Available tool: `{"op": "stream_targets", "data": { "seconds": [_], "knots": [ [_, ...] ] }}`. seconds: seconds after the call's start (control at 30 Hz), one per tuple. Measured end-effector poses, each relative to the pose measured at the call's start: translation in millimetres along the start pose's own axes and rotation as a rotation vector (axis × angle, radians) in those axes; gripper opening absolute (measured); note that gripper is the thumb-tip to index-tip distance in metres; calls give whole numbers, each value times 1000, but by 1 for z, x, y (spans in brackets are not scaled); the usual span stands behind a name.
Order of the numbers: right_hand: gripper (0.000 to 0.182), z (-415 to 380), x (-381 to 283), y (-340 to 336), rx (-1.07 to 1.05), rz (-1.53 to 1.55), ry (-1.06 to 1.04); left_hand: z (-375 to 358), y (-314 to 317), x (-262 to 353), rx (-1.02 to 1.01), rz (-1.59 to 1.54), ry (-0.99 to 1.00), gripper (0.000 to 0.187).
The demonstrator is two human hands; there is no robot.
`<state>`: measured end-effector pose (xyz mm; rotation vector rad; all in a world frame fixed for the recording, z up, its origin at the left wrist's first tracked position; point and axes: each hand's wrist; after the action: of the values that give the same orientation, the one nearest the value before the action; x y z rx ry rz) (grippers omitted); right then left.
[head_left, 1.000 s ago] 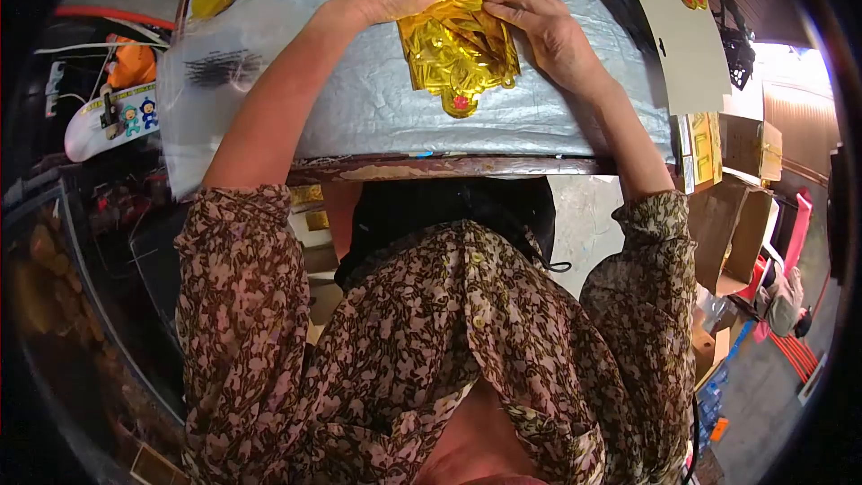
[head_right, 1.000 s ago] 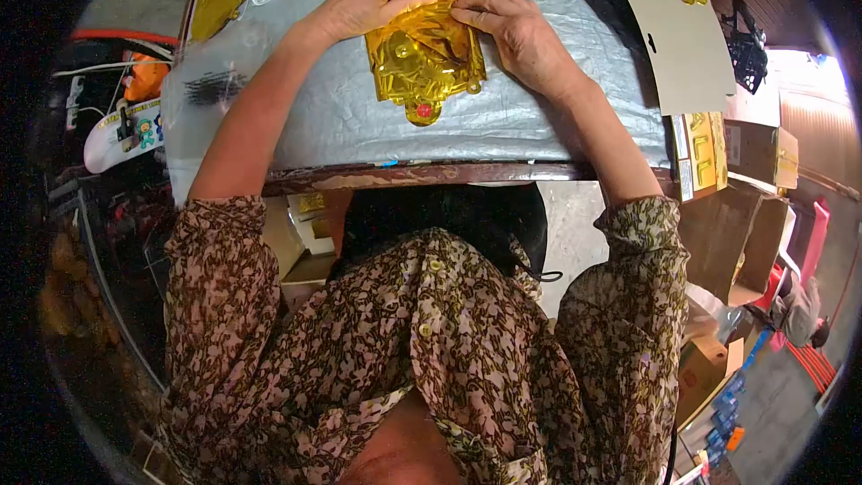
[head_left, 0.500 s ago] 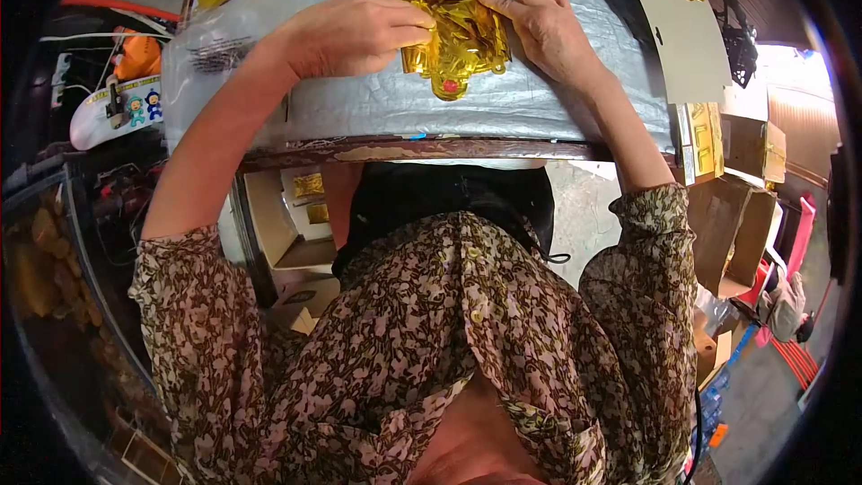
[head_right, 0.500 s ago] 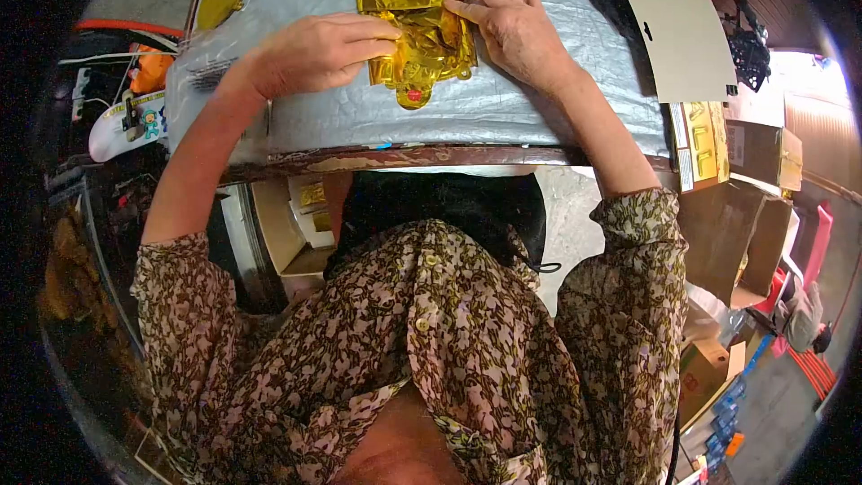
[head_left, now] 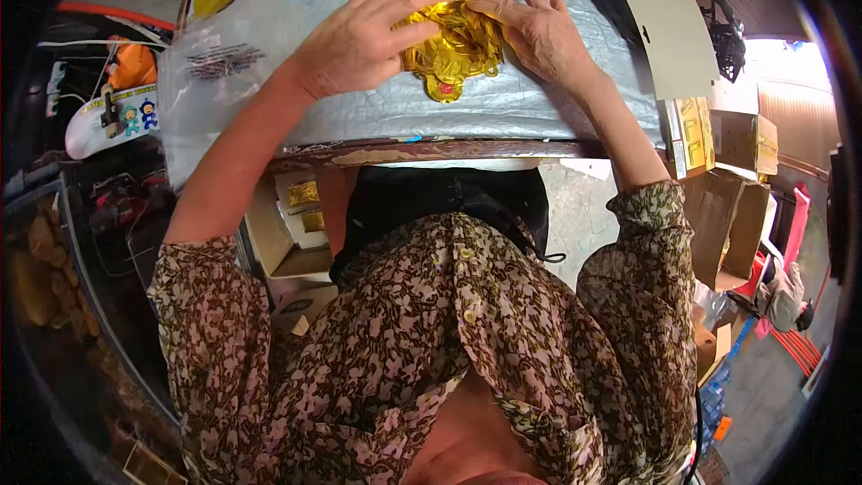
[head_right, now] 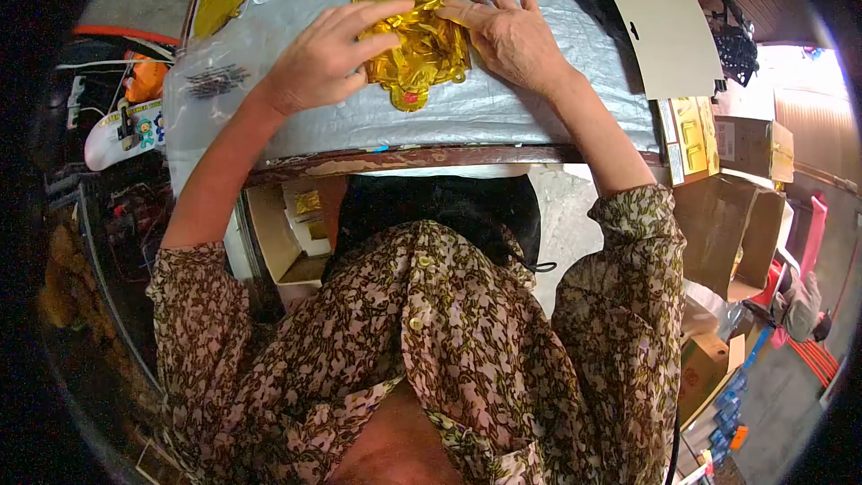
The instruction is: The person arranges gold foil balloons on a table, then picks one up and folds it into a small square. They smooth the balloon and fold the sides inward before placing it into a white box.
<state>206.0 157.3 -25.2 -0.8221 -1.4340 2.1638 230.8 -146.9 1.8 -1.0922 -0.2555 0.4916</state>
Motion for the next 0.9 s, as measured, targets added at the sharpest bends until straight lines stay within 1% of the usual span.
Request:
{"op": "stream_targets", "data": {
  "seconds": [0.13,0.2,0.23,0.3,0.33,0.4,0.43,0.47,0.5,0.53,0.63,0.77,0.83,0.9],
  "knots": [
    [53,1,-2,1,10,-26,-37,-2,12,-1,-41,-87,-23,38],
    [53,2,-4,0,-5,-40,-23,-8,22,4,-110,-316,-168,34],
    [53,3,-5,0,-19,-53,-7,-11,26,5,-110,-317,-171,34],
    [53,3,-5,0,-6,-34,-25,-15,33,4,-132,-274,-180,51],
    [52,2,-5,-1,7,-16,-40,-15,34,6,-129,-276,-178,51],
    [51,1,-2,1,-2,27,-36,-16,36,11,-105,-324,-263,41],
    [51,2,-3,0,-8,71,-35,-16,36,11,-101,-325,-263,41],
    [51,2,-3,-3,-11,69,-36,-16,36,12,-99,-332,-312,42],
    [49,1,-3,-6,0,154,-48,-16,36,13,-98,-340,-360,43],
    [48,0,-5,-9,13,241,-60,-16,36,13,-97,-340,-362,43],
    [49,-10,-5,-16,28,310,-92,-16,35,12,-50,-413,-371,47],
    [47,-13,-14,-15,56,368,-62,-15,28,11,-102,-426,-384,50],
    [40,-13,-16,-13,59,393,-42,-14,26,11,-115,-440,-380,51],
    [37,-15,-13,-9,43,417,-37,-16,26,10,-132,-408,-341,57]
  ]
}}
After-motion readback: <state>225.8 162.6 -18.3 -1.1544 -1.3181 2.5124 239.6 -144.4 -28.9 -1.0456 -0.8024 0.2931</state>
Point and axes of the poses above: each hand's wrist, its own z-axis towards the middle knuckle, its own y-axis out of the palm, x = y × z, and after that the axes turned 9 degrees about z, right-handed
